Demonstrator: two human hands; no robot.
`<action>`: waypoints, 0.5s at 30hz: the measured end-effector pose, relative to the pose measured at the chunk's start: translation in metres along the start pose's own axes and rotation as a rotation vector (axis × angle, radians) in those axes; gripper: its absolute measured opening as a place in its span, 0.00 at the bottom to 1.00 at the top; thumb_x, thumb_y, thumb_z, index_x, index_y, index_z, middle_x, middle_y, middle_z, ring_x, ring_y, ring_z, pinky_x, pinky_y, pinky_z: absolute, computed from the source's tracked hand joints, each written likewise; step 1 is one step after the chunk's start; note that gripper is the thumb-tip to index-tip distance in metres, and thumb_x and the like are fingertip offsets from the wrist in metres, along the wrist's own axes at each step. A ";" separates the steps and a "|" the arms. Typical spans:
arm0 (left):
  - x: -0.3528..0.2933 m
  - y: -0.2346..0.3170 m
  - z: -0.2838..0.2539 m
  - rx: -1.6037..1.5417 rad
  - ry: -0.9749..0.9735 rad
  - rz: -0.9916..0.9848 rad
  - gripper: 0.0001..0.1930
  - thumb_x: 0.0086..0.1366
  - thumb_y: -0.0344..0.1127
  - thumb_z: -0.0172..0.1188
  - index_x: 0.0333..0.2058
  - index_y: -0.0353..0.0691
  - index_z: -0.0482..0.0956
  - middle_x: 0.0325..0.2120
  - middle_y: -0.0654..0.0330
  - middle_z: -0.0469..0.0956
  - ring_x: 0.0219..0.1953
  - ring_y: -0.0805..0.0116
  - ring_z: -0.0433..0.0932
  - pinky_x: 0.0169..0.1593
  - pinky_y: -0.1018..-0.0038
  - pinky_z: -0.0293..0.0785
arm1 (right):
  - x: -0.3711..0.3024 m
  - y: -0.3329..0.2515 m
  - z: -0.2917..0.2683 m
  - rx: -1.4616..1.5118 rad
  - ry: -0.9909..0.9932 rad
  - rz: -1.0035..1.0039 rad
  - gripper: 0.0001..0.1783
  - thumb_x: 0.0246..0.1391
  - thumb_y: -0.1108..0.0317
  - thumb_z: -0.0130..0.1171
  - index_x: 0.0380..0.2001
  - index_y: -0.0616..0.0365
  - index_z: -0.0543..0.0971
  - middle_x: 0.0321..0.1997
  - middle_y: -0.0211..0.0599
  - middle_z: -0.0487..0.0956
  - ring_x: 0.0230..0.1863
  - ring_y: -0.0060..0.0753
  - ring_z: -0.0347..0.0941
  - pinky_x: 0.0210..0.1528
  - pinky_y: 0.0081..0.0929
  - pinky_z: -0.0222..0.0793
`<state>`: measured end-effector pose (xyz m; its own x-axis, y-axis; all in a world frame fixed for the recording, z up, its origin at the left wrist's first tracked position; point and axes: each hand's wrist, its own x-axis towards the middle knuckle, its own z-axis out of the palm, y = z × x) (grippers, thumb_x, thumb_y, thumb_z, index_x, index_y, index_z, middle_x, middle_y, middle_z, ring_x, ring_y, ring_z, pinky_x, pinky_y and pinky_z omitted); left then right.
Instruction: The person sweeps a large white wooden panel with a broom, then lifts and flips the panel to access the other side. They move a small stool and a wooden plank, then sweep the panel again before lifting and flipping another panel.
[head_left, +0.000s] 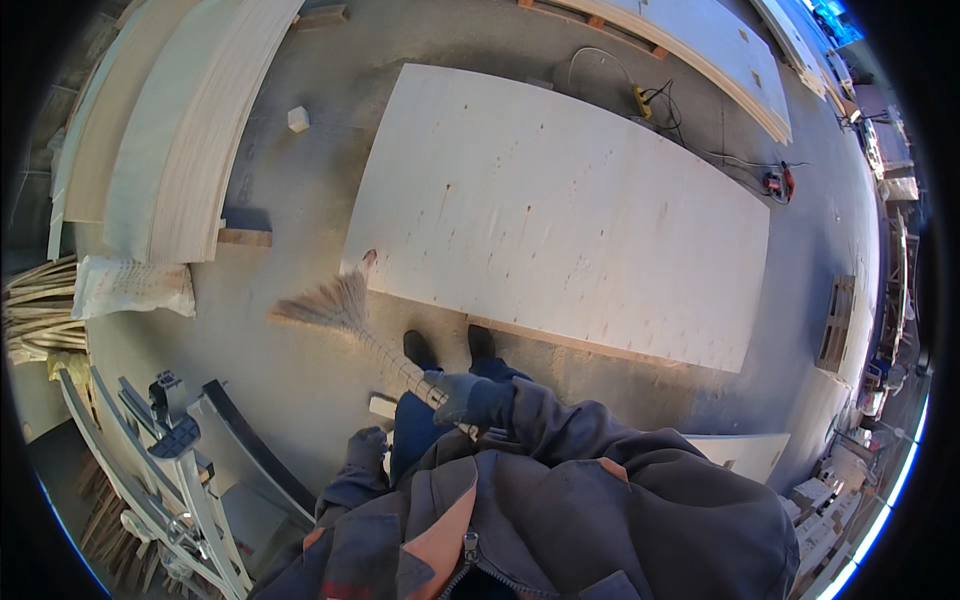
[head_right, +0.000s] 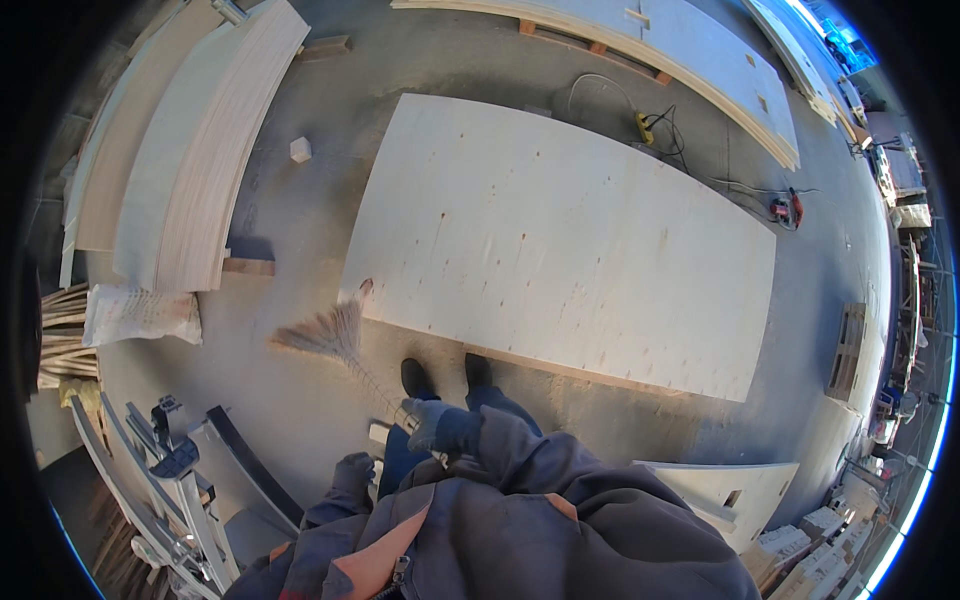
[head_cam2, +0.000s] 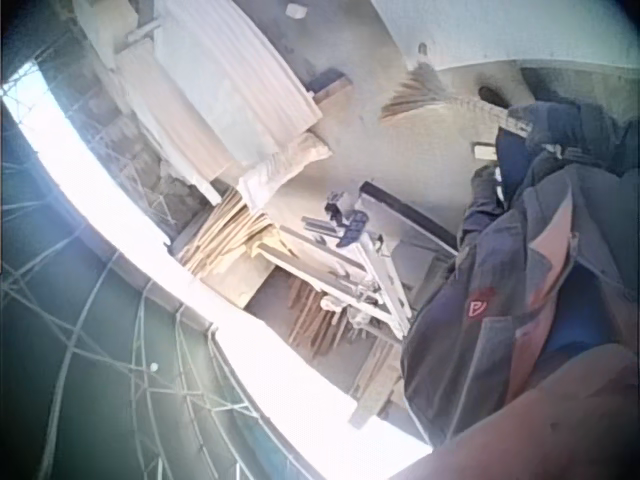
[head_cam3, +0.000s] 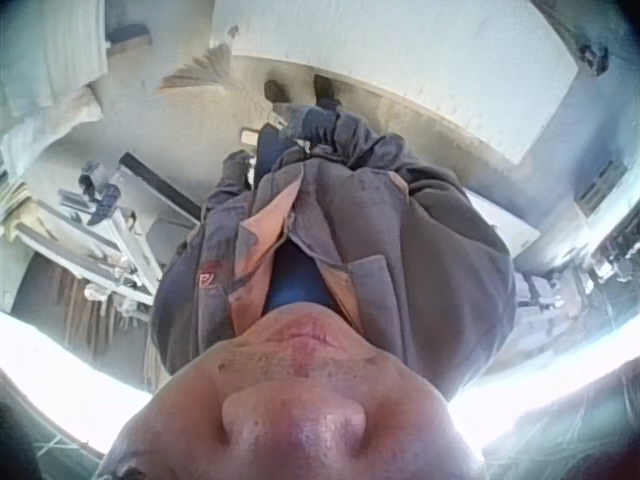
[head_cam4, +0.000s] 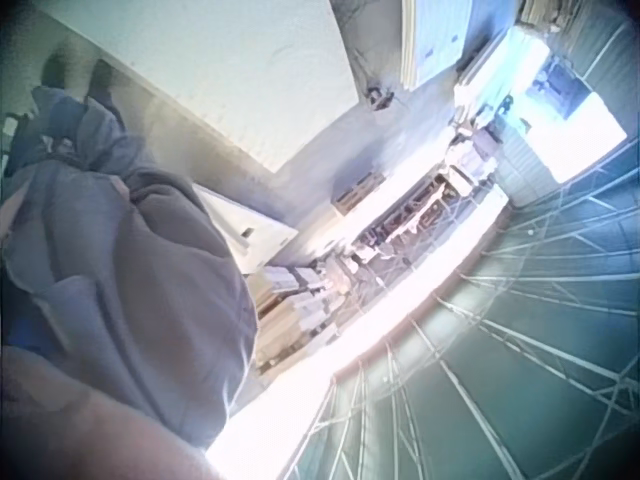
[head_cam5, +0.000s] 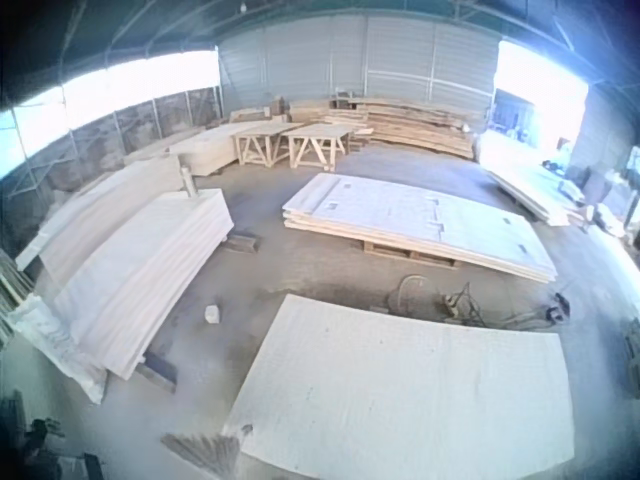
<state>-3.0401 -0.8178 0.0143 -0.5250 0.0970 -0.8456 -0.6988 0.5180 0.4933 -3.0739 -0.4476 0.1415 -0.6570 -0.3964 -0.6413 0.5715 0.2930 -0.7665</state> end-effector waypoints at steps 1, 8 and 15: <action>-0.005 0.010 0.000 -0.037 0.019 -0.012 0.08 0.58 0.33 0.57 0.32 0.34 0.79 0.21 0.61 0.76 0.21 0.73 0.74 0.24 0.75 0.69 | -0.005 0.018 0.000 0.066 0.042 -0.053 0.48 0.39 0.64 0.67 0.64 0.64 0.58 0.51 0.59 0.74 0.49 0.48 0.74 0.48 0.31 0.70; -0.010 0.062 0.014 0.034 0.077 0.004 0.04 0.58 0.31 0.55 0.27 0.40 0.76 0.19 0.64 0.73 0.19 0.73 0.71 0.23 0.76 0.68 | -0.087 0.044 -0.065 0.054 0.366 -0.010 0.49 0.42 0.61 0.68 0.66 0.58 0.56 0.56 0.53 0.71 0.56 0.46 0.69 0.58 0.31 0.64; -0.012 0.026 0.003 -0.074 0.027 0.018 0.06 0.59 0.32 0.54 0.23 0.40 0.73 0.19 0.64 0.71 0.18 0.74 0.71 0.21 0.76 0.68 | -0.141 0.144 -0.115 0.376 0.901 0.134 0.46 0.45 0.75 0.65 0.67 0.51 0.56 0.34 0.46 0.77 0.19 0.32 0.74 0.18 0.29 0.73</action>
<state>-3.0506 -0.8028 0.0371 -0.5502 0.0825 -0.8310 -0.7225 0.4520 0.5232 -2.9559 -0.2497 0.1179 -0.6147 0.4772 -0.6280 0.6854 -0.0709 -0.7247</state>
